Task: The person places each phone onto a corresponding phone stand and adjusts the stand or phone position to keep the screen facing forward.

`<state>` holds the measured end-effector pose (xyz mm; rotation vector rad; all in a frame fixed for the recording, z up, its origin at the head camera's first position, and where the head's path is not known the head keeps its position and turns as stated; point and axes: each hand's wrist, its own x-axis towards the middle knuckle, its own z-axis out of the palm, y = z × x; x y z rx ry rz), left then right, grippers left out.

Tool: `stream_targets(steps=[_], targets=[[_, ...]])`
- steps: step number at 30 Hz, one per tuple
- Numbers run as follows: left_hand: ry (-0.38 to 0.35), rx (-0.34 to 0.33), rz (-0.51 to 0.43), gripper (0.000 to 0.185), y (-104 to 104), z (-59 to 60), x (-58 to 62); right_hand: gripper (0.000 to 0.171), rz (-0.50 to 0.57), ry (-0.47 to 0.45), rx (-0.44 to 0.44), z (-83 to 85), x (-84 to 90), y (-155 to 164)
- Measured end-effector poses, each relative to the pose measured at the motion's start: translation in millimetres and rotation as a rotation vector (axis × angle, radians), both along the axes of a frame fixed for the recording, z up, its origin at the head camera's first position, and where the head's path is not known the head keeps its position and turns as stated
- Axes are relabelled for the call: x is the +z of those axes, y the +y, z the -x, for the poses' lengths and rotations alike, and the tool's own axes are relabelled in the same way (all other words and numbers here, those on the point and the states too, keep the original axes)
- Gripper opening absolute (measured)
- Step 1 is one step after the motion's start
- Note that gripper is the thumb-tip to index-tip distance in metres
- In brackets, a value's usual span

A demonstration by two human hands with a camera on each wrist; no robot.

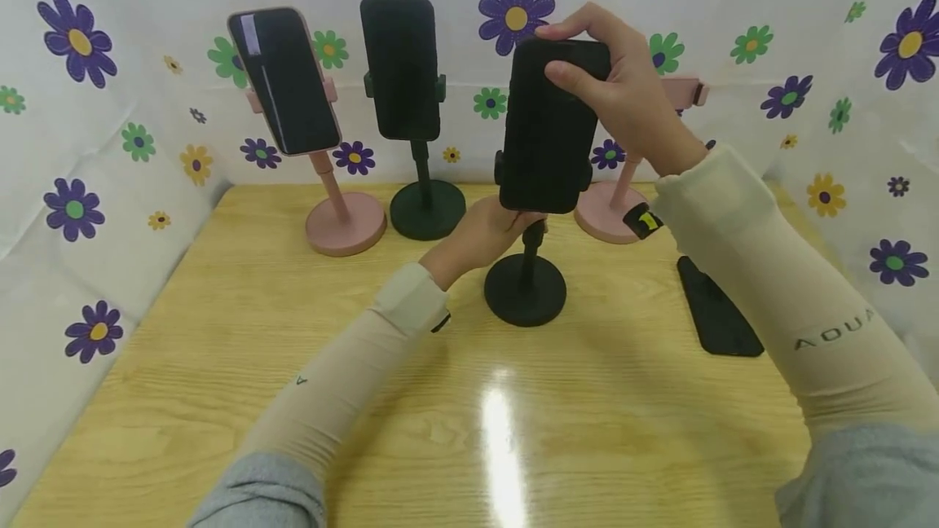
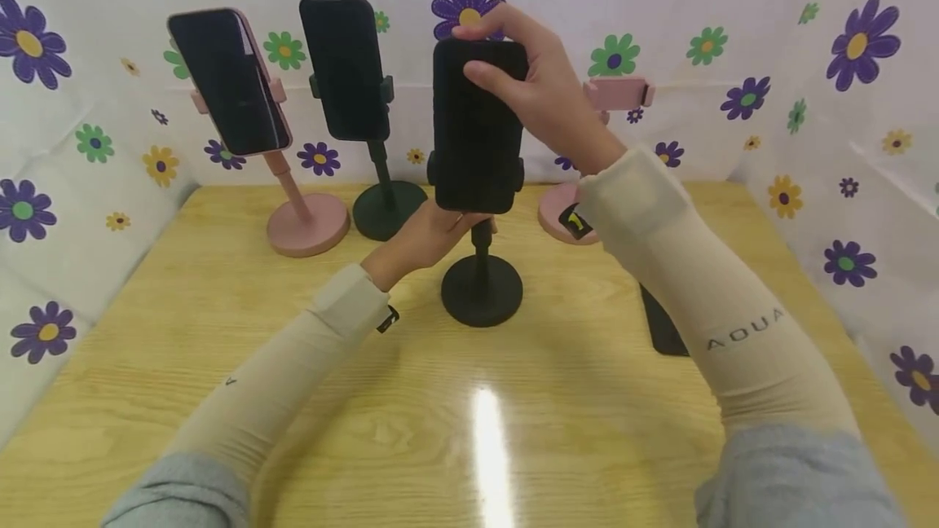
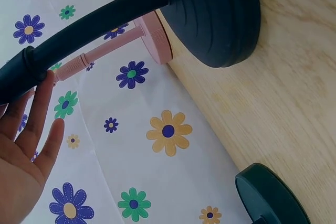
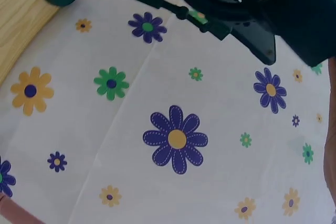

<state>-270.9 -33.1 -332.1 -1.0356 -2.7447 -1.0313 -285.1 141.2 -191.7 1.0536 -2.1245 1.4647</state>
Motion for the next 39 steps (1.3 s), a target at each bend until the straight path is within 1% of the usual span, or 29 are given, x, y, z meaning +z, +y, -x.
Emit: stream_targets(steps=[1,2,4,6,9,12,14,18,20,21,24,25,28,30,32,35,39], targets=[[0.002,-0.002,-0.005,0.019,0,1.4,1.2,0.022,-0.005,0.031,0.008,0.7,0.5,1],[0.006,-0.006,-0.009,0.019,0,2.2,1.6,0.022,-0.008,0.043,0.019,1.0,0.9,0],[-0.008,-0.007,-0.019,0.019,-1,2.2,1.1,0.022,-0.01,0.007,0.05,0.0,1.3,-1],[-0.037,-0.004,-0.026,0.021,-1,1.7,-0.1,0.023,-0.034,-0.025,0.064,-1.4,1.3,-3],[-0.077,0.001,-0.029,0.025,-1,3.7,2.2,0.024,-0.081,-0.056,0.049,-2.9,5.6,-5],[-0.131,0.007,-0.028,0.028,0,1.9,-0.2,0.024,-0.105,-0.065,0.018,-5.9,1.5,-3],[-0.142,0.028,-0.022,0.028,-1,3.3,2.4,0.024,-0.112,-0.061,0.022,-5.4,0.5,-4],[-0.154,0.108,-0.022,0.024,-8,6.0,9.0,0.023,-0.109,-0.017,0.074,-0.7,-3.5,-11],[-0.174,0.137,-0.038,0.023,-10,6.2,8.7,0.022,-0.096,-0.016,0.083,0.8,-7.0,-13],[-0.182,0.137,-0.042,0.023,-10,5.8,7.4,0.022,-0.085,-0.027,0.075,1.0,-9.1,-12],[-0.195,0.105,-0.046,0.023,-4,3.9,-1.5,0.02,-0.038,-0.113,0.052,-0.4,-16.5,-6],[-0.195,0.094,-0.046,0.023,-3,3.5,-2.6,0.02,-0.021,-0.134,0.052,-0.6,-17.6,-4],[-0.179,0.083,-0.035,0.023,-1,1.9,-5.9,0.019,0.034,-0.193,0.099,-0.1,-19.1,-1],[-0.177,0.1,-0.038,0.023,0,0.6,-6.1,0.019,0.036,-0.21,0.125,1.5,-17.5,-2],[-0.168,0.118,-0.036,0.023,0,0.1,-5.6,0.017,0.045,-0.247,0.149,3.0,-14.6,-3],[-0.158,0.117,-0.02,0.023,0,-0.3,-2.8,0.016,0.082,-0.332,0.183,5.4,-9.3,-5],[-0.124,0.088,0.021,0.027,-1,0.2,2.3,0.015,0.219,-0.496,0.206,7.4,-4.5,-7]])
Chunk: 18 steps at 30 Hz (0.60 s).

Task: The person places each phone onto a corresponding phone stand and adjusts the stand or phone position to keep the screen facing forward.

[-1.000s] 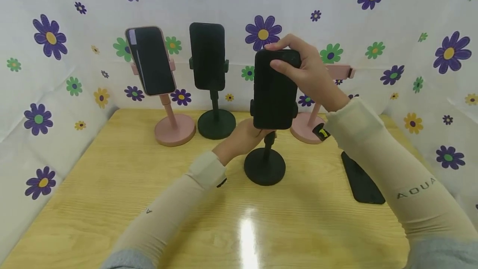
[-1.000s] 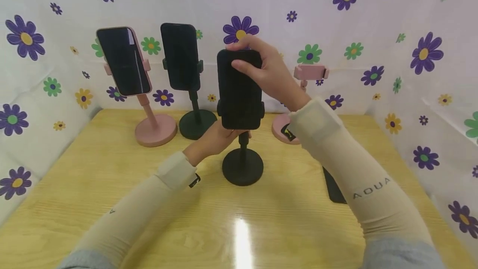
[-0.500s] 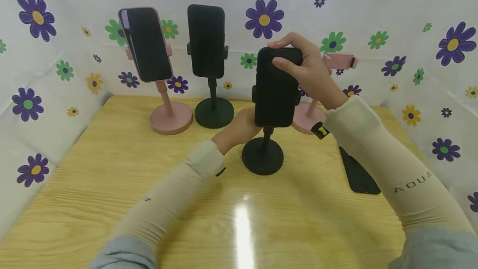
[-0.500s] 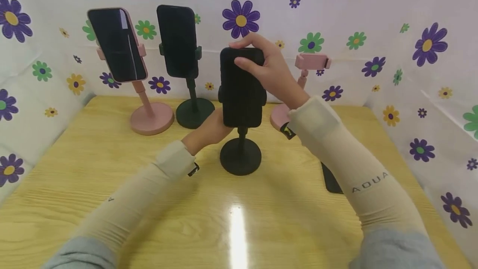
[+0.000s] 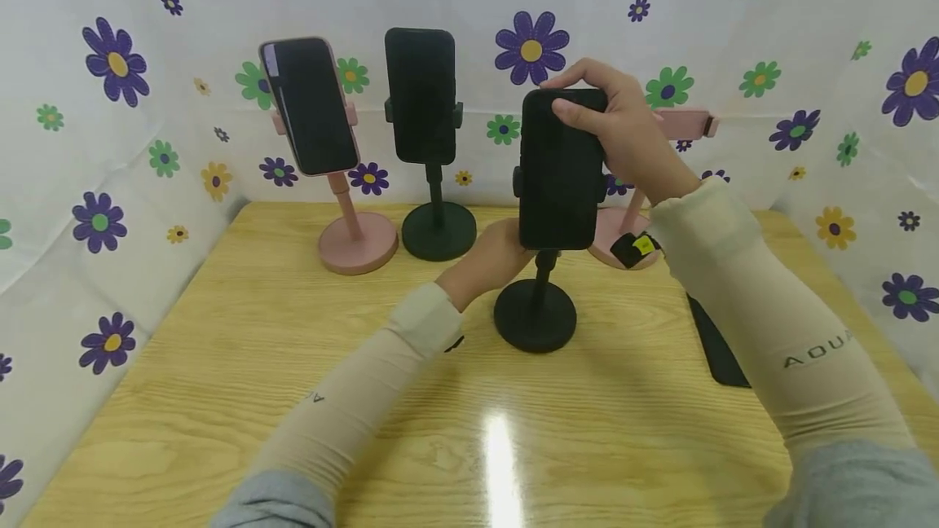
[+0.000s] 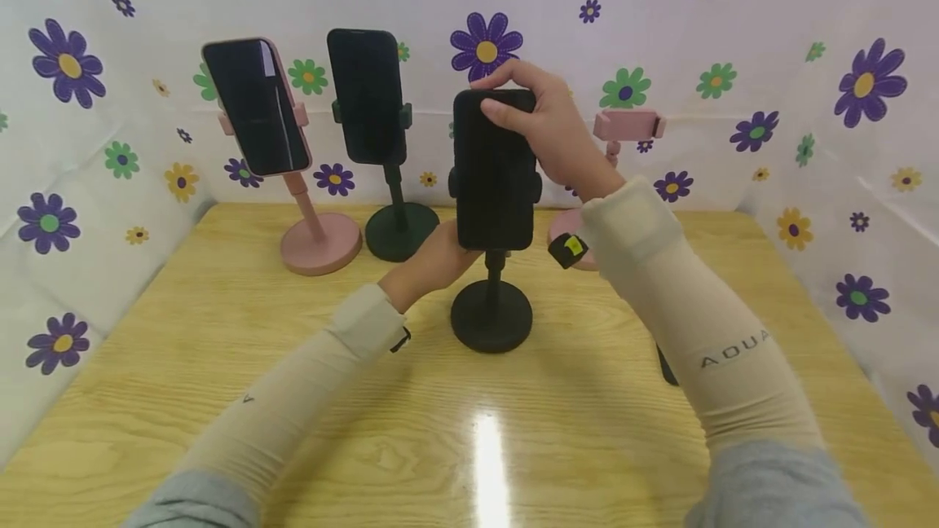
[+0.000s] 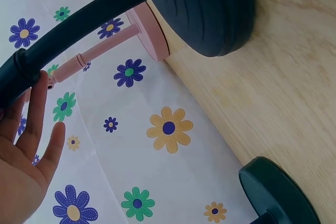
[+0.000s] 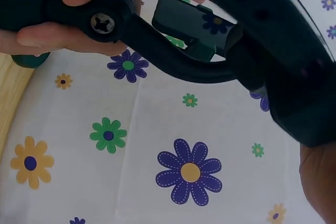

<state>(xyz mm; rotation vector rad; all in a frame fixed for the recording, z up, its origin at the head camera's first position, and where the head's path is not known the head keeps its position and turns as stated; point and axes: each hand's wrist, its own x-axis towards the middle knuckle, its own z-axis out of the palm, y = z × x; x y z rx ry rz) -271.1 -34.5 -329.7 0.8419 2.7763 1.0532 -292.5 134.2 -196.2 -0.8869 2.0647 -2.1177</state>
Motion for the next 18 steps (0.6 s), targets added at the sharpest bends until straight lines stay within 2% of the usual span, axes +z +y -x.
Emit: stream_targets(steps=[2,4,6,9,12,15,18], targets=[[0.009,-0.011,0.004,0.03,1,0.3,-0.3,0.016,0.04,-0.055,-0.012,1.3,0.0,1],[0.028,-0.017,0.01,0.031,1,0.8,-1.2,0.016,0.048,-0.07,-0.02,3.1,-0.6,1],[0.041,-0.012,0.02,0.03,0,-0.3,-1.9,0.017,0.0,-0.016,-0.009,4.6,-1.5,1],[0.081,-0.008,0.024,0.027,0,-3.4,-5.0,0.02,-0.13,0.141,-0.011,3.6,-2.5,3],[0.087,-0.038,0.004,0.024,0,-4.7,-10.2,0.024,-0.215,0.265,-0.047,1.7,-4.0,7],[0.057,-0.112,-0.006,0.021,1,-2.9,-17.3,0.026,-0.238,0.302,-0.087,0.9,-7.6,11],[0.035,-0.175,0.002,0.018,3,-1.1,-24.3,0.022,-0.206,0.27,-0.07,-0.6,-10.8,14]])
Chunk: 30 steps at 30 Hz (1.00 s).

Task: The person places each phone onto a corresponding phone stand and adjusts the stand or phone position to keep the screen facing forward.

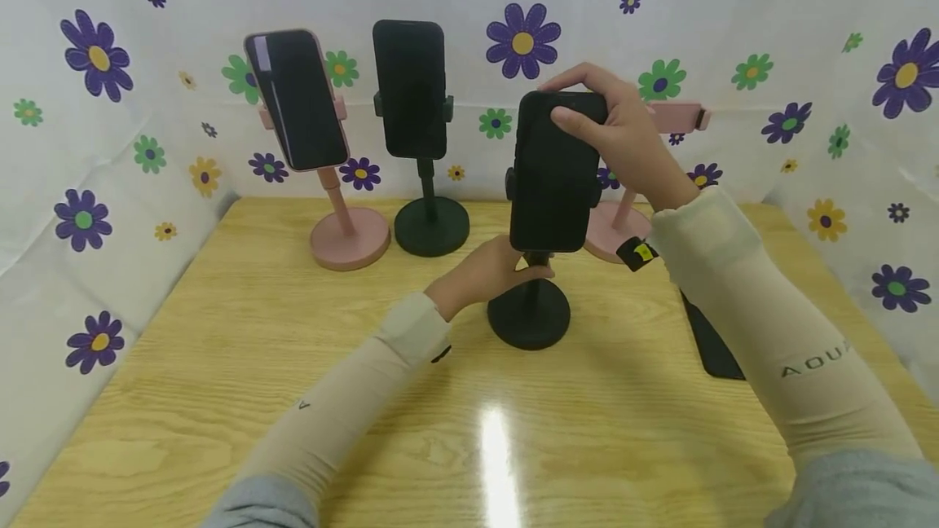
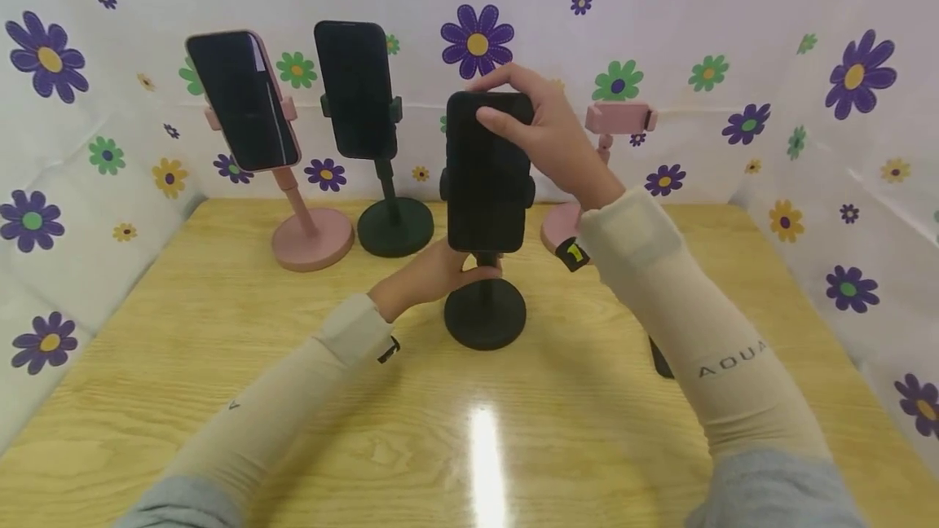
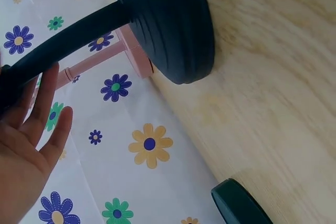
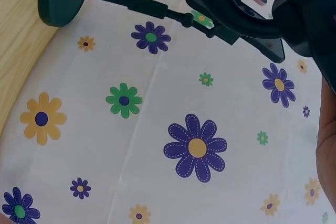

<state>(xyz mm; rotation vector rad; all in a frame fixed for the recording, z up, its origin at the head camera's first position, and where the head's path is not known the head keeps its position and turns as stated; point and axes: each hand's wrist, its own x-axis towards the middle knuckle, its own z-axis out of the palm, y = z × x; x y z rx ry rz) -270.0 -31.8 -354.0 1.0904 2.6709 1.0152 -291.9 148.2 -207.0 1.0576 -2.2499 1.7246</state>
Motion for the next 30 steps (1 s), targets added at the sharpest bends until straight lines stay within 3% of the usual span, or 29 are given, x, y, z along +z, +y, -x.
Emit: stream_targets(steps=[6,14,17,20,25,30], targets=[[0.001,0.012,-0.024,0.014,3,-2.1,-2.3,0.009,0.131,-0.179,0.107,2.5,4.9,-6],[0.065,0.048,0.0,0.018,2,-2.8,-4.2,0.009,0.186,-0.399,0.059,7.9,12.1,-14],[0.073,0.057,0.012,0.021,1,-3.1,-4.3,0.008,0.193,-0.426,0.048,9.4,11.1,-15],[0.095,0.051,0.02,0.022,1,-3.6,-4.2,0.006,0.126,-0.339,0.042,9.9,7.5,-14],[0.119,0.029,0.014,0.022,0,-4.1,-4.6,0.013,-0.038,-0.049,-0.071,6.4,-1.9,-6],[0.072,0.024,-0.007,0.022,1,-4.0,-3.2,0.02,-0.059,0.108,-0.148,1.5,-7.7,-3]])
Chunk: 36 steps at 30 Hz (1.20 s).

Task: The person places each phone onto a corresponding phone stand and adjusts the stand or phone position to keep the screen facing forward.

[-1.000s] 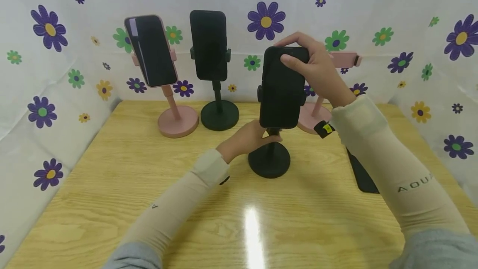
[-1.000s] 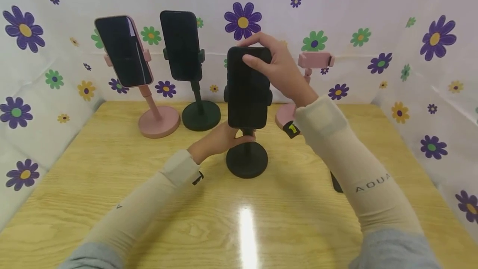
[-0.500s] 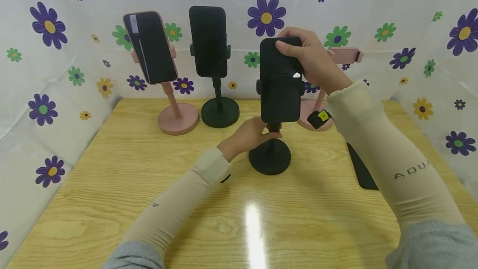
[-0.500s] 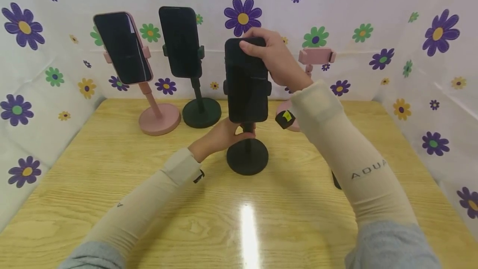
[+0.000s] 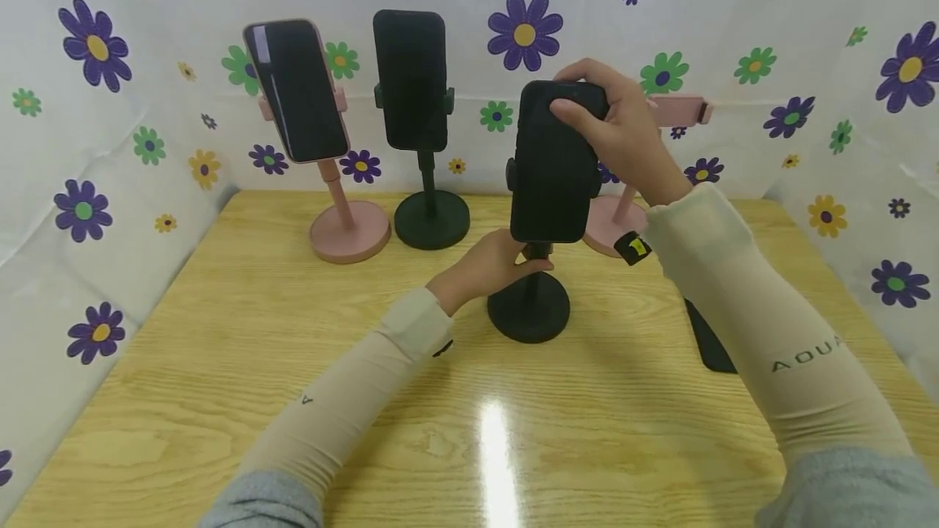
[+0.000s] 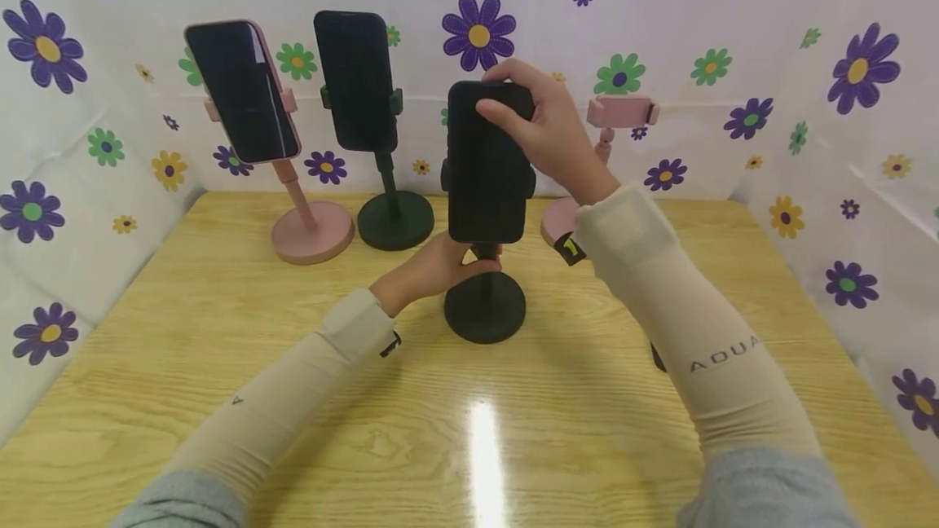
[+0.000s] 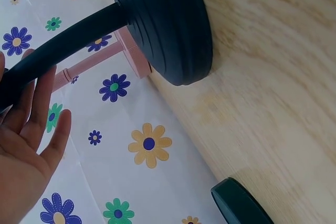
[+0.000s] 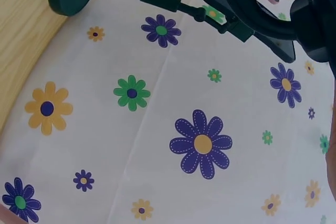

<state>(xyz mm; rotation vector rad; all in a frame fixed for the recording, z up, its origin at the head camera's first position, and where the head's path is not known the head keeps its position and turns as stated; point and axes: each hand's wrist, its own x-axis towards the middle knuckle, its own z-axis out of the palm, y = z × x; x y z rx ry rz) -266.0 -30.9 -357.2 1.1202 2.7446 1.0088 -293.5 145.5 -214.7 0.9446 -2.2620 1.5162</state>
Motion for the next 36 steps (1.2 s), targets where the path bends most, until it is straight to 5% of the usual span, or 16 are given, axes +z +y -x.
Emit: stream_targets(steps=[15,25,32,36], targets=[[-0.064,0.002,-0.017,0.022,2,-2.4,2.6,0.026,-0.071,0.098,-0.036,-7.4,0.9,1],[-0.023,0.038,0.02,0.027,1,5.4,3.5,0.027,-0.124,0.004,-0.028,7.8,7.1,0],[-0.026,0.069,0.028,0.034,0,15.5,1.9,0.055,-0.11,-0.231,0.102,11.1,8.0,1],[-0.032,0.078,0.012,0.042,-2,19.6,1.9,0.054,-0.156,-0.16,0.026,10.1,5.4,-1]])
